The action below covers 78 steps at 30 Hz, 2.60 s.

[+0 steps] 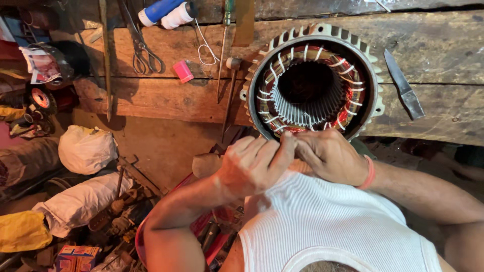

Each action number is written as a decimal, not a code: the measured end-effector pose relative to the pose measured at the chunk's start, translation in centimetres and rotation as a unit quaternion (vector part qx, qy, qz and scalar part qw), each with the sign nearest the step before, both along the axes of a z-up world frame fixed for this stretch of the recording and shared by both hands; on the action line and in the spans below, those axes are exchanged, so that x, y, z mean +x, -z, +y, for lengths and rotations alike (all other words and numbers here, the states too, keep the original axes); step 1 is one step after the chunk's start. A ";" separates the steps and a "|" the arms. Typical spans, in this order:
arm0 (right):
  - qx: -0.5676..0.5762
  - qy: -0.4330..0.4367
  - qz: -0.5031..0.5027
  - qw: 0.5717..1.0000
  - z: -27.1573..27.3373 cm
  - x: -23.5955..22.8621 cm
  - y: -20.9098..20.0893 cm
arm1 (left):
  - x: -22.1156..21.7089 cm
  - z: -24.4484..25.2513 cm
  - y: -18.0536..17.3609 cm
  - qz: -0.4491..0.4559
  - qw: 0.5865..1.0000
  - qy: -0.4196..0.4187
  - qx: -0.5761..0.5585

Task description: The person works on a motor stator, using a screwdriver to adjust copper windings and a wooden block to press them into place. They then use scissors to trim excess wire and continue arranging the windings by hand.

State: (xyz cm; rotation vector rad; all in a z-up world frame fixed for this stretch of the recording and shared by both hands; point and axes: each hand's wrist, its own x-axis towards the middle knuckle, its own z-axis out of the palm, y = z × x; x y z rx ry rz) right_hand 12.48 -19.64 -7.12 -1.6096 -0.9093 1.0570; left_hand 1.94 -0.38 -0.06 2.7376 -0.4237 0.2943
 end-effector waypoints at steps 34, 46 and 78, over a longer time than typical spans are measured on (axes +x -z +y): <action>0.044 -0.222 0.150 0.963 -0.6 3.0 -0.3 | 2.2 0.6 7.6 0.134 0.989 -0.023 -0.054; 0.027 -0.218 0.138 0.966 -0.5 2.8 -0.7 | 2.6 0.8 7.1 0.142 0.988 0.014 -0.052; 0.013 -0.178 0.071 0.981 -1.7 0.4 -1.4 | 6.5 -1.0 13.0 0.309 0.946 0.060 -0.074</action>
